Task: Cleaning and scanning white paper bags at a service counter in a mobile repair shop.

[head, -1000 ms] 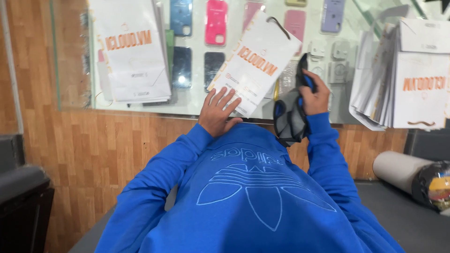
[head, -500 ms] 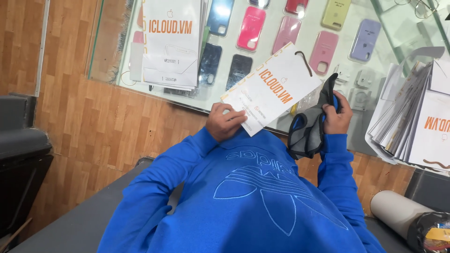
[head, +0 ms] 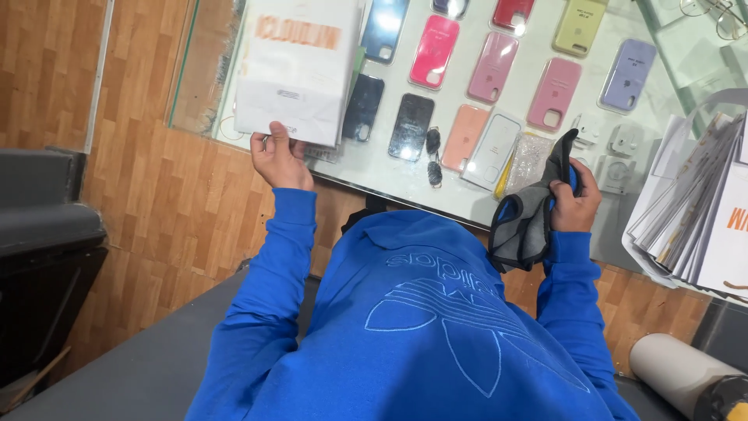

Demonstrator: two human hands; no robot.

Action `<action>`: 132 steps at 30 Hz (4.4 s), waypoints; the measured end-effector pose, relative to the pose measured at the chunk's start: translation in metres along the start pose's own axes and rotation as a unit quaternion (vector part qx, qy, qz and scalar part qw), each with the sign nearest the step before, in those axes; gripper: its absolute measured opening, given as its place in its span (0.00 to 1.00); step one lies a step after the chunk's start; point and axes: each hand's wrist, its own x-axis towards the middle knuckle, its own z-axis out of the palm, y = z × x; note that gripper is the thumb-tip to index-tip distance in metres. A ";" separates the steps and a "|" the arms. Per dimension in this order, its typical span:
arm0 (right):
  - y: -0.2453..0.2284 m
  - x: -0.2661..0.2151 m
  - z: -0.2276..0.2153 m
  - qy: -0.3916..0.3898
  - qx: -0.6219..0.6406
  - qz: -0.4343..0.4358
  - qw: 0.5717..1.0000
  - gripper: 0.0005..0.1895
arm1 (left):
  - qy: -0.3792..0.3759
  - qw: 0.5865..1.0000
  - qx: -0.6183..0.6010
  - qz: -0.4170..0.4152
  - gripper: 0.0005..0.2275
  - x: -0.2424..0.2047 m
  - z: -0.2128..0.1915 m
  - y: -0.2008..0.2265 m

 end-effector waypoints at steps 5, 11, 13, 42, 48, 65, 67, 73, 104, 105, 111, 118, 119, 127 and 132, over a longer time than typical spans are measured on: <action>-0.006 -0.004 0.000 0.003 0.012 0.013 1.000 0.21 | -0.047 0.992 0.088 -0.077 0.07 0.015 -0.010 -0.006; -0.002 -0.002 0.002 0.013 0.020 0.024 0.999 0.21 | -0.079 0.983 0.138 -0.094 0.07 0.021 -0.014 0.007; 0.002 -0.003 0.000 0.011 0.016 0.028 0.999 0.21 | -0.084 0.980 0.156 -0.094 0.08 0.019 -0.014 0.011; -0.008 0.005 0.015 0.019 0.001 0.012 1.000 0.23 | -0.155 0.930 0.334 -0.005 0.13 0.063 -0.031 0.008; -0.017 0.005 0.017 0.010 0.046 0.016 0.999 0.23 | -0.247 0.916 0.290 0.128 0.13 0.011 0.014 -0.021; -0.024 0.000 0.017 0.031 0.074 0.061 0.995 0.20 | -0.755 0.440 -0.032 0.486 0.03 -0.285 0.257 -0.084; -0.024 0.000 0.017 0.034 0.072 0.066 0.995 0.20 | -0.741 0.394 -0.012 0.543 0.07 -0.303 0.274 -0.118; -0.020 -0.002 0.011 0.010 0.061 0.091 0.994 0.22 | -0.710 0.219 0.082 0.665 0.26 -0.335 0.320 -0.177; -0.023 0.000 0.001 -0.025 0.050 0.093 0.994 0.17 | -0.580 0.312 -0.102 0.745 0.04 -0.331 0.359 -0.128; -0.025 -0.001 0.001 -0.029 0.050 0.093 0.994 0.17 | -0.579 0.314 -0.099 0.746 0.04 -0.330 0.357 -0.117; -0.036 -0.001 -0.005 -0.014 0.065 0.084 0.994 0.20 | -0.661 0.457 -0.077 0.590 0.03 -0.294 0.336 -0.059; -0.053 0.000 -0.004 -0.015 0.062 0.043 0.997 0.23 | -0.633 0.682 0.014 0.365 0.02 -0.228 0.287 -0.043; -0.055 0.001 -0.004 -0.013 0.082 0.030 0.996 0.25 | -0.627 0.709 0.031 0.322 0.04 -0.220 0.281 -0.043; -0.057 0.003 0.006 0.017 0.003 0.107 0.994 0.24 | -0.455 0.871 0.088 0.162 0.05 -0.130 0.210 -0.048; -0.042 0.002 0.004 0.016 0.059 0.088 0.994 0.22 | -0.427 0.892 0.142 0.041 0.02 -0.067 0.145 -0.093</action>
